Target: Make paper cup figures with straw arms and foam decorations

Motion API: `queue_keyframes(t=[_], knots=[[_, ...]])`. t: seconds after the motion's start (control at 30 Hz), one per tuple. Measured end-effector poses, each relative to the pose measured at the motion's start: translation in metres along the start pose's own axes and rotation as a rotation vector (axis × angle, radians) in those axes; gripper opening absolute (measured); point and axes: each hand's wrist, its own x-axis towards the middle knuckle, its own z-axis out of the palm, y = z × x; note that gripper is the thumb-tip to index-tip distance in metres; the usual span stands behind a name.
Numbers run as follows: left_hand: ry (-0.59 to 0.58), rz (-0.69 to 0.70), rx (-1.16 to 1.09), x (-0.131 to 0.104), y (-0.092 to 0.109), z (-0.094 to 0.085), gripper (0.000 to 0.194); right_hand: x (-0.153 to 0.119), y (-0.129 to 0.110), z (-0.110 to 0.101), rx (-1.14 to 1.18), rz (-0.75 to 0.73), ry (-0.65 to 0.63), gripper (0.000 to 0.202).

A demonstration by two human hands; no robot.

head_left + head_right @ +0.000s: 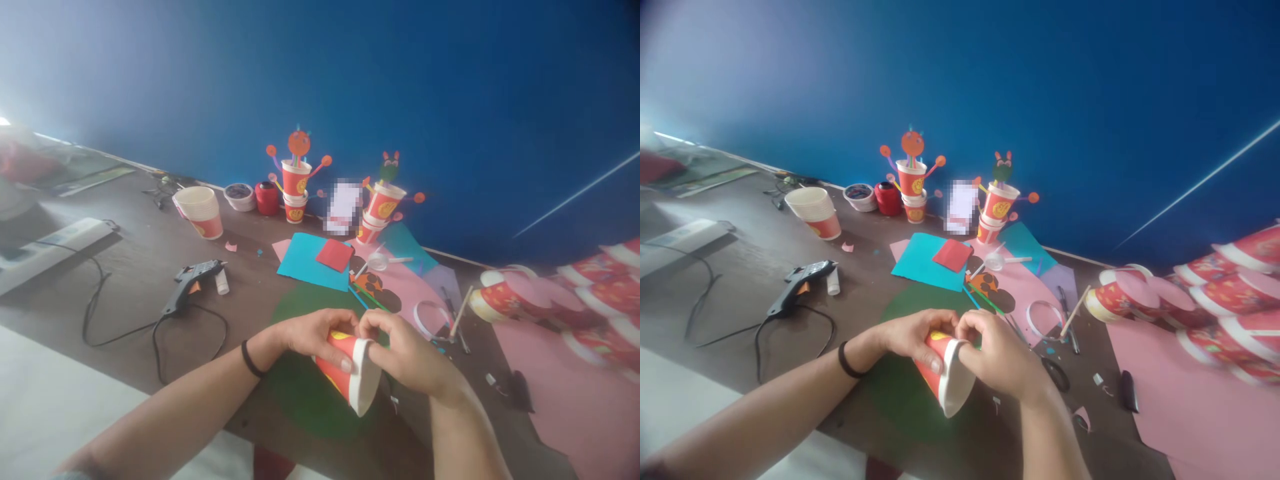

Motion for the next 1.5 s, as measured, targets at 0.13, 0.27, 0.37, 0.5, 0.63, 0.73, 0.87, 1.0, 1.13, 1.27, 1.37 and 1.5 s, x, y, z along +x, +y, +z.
queue_keyframes(t=[0.13,0.27,0.37,0.5,0.63,0.73,0.87,1.0,1.13,1.27,1.37,1.5], knots=[[0.007,-0.007,-0.028,0.0,0.001,-0.002,0.054,-0.004,-0.004,-0.006,0.028,0.0,-0.042,0.007],[-0.042,-0.043,-0.019,-0.001,0.004,-0.001,0.059,-0.005,-0.005,-0.007,0.056,0.042,-0.123,0.003],[-0.041,-0.077,0.032,-0.002,0.006,0.0,0.062,-0.004,-0.005,-0.005,0.083,0.062,-0.172,0.006],[-0.02,-0.097,0.092,-0.003,0.006,-0.001,0.06,-0.001,-0.003,-0.001,0.123,0.048,-0.149,0.009],[-0.026,-0.101,0.096,-0.002,0.004,-0.001,0.058,0.0,-0.001,0.004,0.146,0.052,-0.139,0.015],[-0.005,-0.121,0.139,-0.003,0.002,-0.002,0.059,0.0,0.0,0.005,0.161,0.06,-0.132,0.015],[0.069,-0.077,0.103,-0.003,0.003,-0.006,0.057,0.002,0.005,0.0,0.304,0.002,-0.089,0.005],[0.205,0.006,-0.036,-0.002,0.004,-0.008,0.054,0.008,0.012,-0.002,0.401,0.013,0.11,0.021],[0.303,-0.007,-0.104,0.0,0.002,-0.006,0.059,0.014,0.015,0.003,0.294,0.043,0.389,0.024],[0.365,-0.014,-0.108,0.002,-0.001,-0.004,0.057,0.016,0.023,0.004,0.424,0.041,0.569,0.024],[0.395,0.024,-0.088,0.004,-0.001,-0.004,0.055,0.019,0.035,0.002,0.557,0.037,0.742,0.026],[0.432,0.033,-0.01,0.004,-0.001,-0.007,0.054,0.022,0.041,0.0,0.613,0.022,0.956,0.028]])
